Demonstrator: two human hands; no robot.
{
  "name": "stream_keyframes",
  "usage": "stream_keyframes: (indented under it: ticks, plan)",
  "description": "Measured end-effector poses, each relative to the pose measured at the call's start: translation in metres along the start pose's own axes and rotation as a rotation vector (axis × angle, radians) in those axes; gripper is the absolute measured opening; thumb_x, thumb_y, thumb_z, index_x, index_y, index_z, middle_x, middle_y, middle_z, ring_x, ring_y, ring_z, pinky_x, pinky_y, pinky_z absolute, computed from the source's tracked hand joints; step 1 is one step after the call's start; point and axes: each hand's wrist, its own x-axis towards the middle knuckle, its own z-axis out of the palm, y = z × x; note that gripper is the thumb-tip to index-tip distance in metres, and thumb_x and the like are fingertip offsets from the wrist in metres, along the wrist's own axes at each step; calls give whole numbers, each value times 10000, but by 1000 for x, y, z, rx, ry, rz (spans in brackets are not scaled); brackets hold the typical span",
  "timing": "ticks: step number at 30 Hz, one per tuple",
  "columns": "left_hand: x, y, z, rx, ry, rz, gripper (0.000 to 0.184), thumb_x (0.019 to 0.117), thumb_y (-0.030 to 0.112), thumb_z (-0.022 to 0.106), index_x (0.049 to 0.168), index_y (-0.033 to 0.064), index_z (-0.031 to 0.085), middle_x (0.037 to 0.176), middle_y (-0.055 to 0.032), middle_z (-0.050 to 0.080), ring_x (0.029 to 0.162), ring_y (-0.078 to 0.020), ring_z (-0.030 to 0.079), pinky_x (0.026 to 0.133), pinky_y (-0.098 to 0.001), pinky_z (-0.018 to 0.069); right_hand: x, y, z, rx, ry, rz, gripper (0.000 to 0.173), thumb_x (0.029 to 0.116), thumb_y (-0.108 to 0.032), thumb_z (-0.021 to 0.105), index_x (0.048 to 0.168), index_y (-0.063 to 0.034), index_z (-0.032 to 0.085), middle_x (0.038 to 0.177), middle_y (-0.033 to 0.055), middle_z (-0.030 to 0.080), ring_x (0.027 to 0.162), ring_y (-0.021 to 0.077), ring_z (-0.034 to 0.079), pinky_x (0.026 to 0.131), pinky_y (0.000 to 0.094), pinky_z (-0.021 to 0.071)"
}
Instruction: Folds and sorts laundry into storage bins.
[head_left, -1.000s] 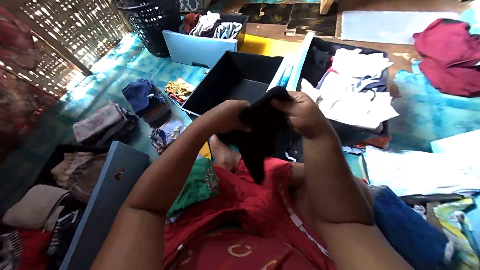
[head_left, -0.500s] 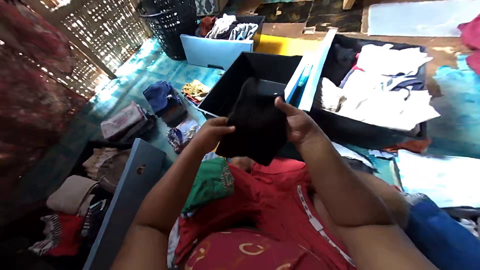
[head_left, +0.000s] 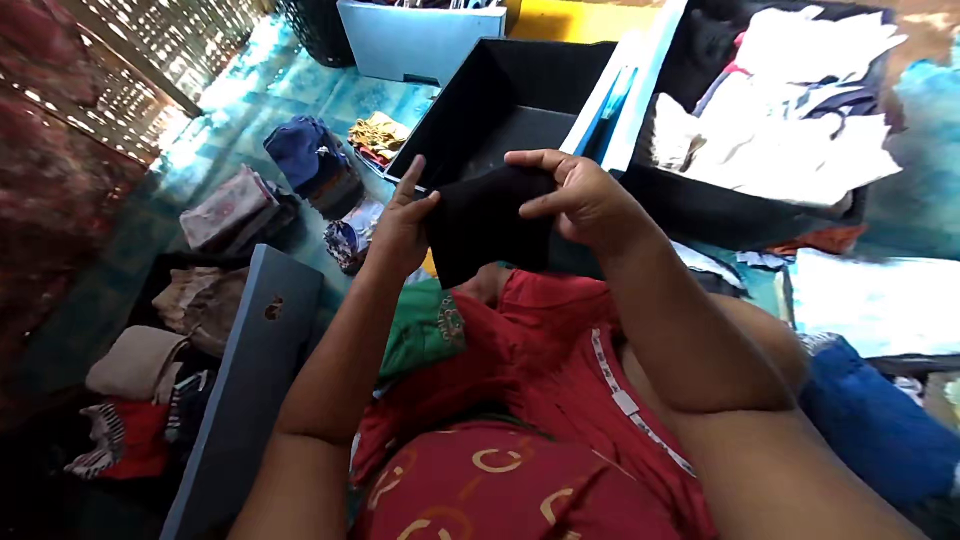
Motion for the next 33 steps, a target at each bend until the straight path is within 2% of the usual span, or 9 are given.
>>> stream_keyframes:
  ticks: [3, 6, 11, 14, 17, 19, 22, 27, 33]
  plan:
    - [-3, 18, 4, 513, -63, 102, 617, 842, -103, 663, 1437, 6, 543, 1363, -136, 623, 1185, -192, 637, 1001, -367, 549, 4, 0, 0, -562, 45, -62, 814, 683, 71, 754, 1462, -31, 542, 1408, 150, 590, 1279, 228, 573, 1075, 412, 491]
    - [-3, 29, 10, 1209, -13, 228, 532, 843, -2, 769, 1358, 16, 639, 1297, -226, 645, 1237, -341, 607, 1078, -503, 464, 6, 0, -3, -1026, 117, -98, 386, 835, -10, 736, 1218, -58, 736, 1165, 192, 686, 1126, 337, 638, 982, 541, 501]
    - [5, 50, -6, 1108, -20, 169, 187, 917, 126, 718, 1044, -11, 709, 1136, -172, 613, 1097, -273, 579, 960, -468, 484, 4, -7, -25, -711, 130, -85, 179, 839, -158, 762, 944, -25, 707, 1144, 102, 649, 1092, 188, 606, 934, 408, 513]
    - [2, 43, -2, 538, -10, 69, 159, 999, 117, 552, 1126, 39, 608, 992, -32, 703, 879, -109, 693, 797, -323, 602, 1, -3, -22, 84, 55, -10, 122, 921, -112, 566, 987, -102, 668, 889, 10, 738, 797, 89, 709, 732, 308, 620]
    - [1, 36, 5, 241, 18, -7, 236, 1086, 210, 458, 1250, 68, 551, 1002, -60, 717, 878, -164, 719, 780, -371, 625, 3, 12, -15, 404, -125, 61, 271, 1004, -358, 593, 1173, -152, 642, 1011, 29, 738, 938, 143, 715, 848, 381, 616]
    - [-5, 30, 3, 206, 63, -45, 318, 1072, 248, 511, 1340, 78, 503, 1042, -72, 708, 909, -180, 716, 800, -392, 623, 1, 23, -2, 383, -100, 140, 331, 909, -148, 669, 1226, -128, 574, 1016, 54, 732, 926, 170, 719, 829, 401, 621]
    - [-24, 20, -15, 236, 31, -118, 699, 846, 44, 693, 1471, 85, 383, 1154, -116, 682, 941, -218, 712, 795, -411, 629, 1, 33, 18, 313, -5, 243, 496, 786, 97, 630, 1240, -74, 527, 989, 77, 722, 857, 174, 722, 757, 380, 631]
    - [-96, 48, -63, 338, 159, 31, 857, 832, 8, 662, 1581, 235, 314, 1341, -44, 615, 1051, -150, 688, 836, -354, 627, 9, 57, 23, -203, -179, 383, 470, 898, 60, 567, 1353, -1, 466, 1079, 153, 673, 863, 232, 701, 737, 406, 613]
    - [-232, 105, -150, 674, 447, 172, 969, 802, 191, 747, 1621, 304, 241, 1482, 53, 510, 1205, -57, 606, 960, -279, 566, 31, 76, -13, -984, -157, -192, 408, 786, 23, 755, 1189, 20, 683, 1232, 224, 659, 1149, 350, 645, 1005, 518, 524]
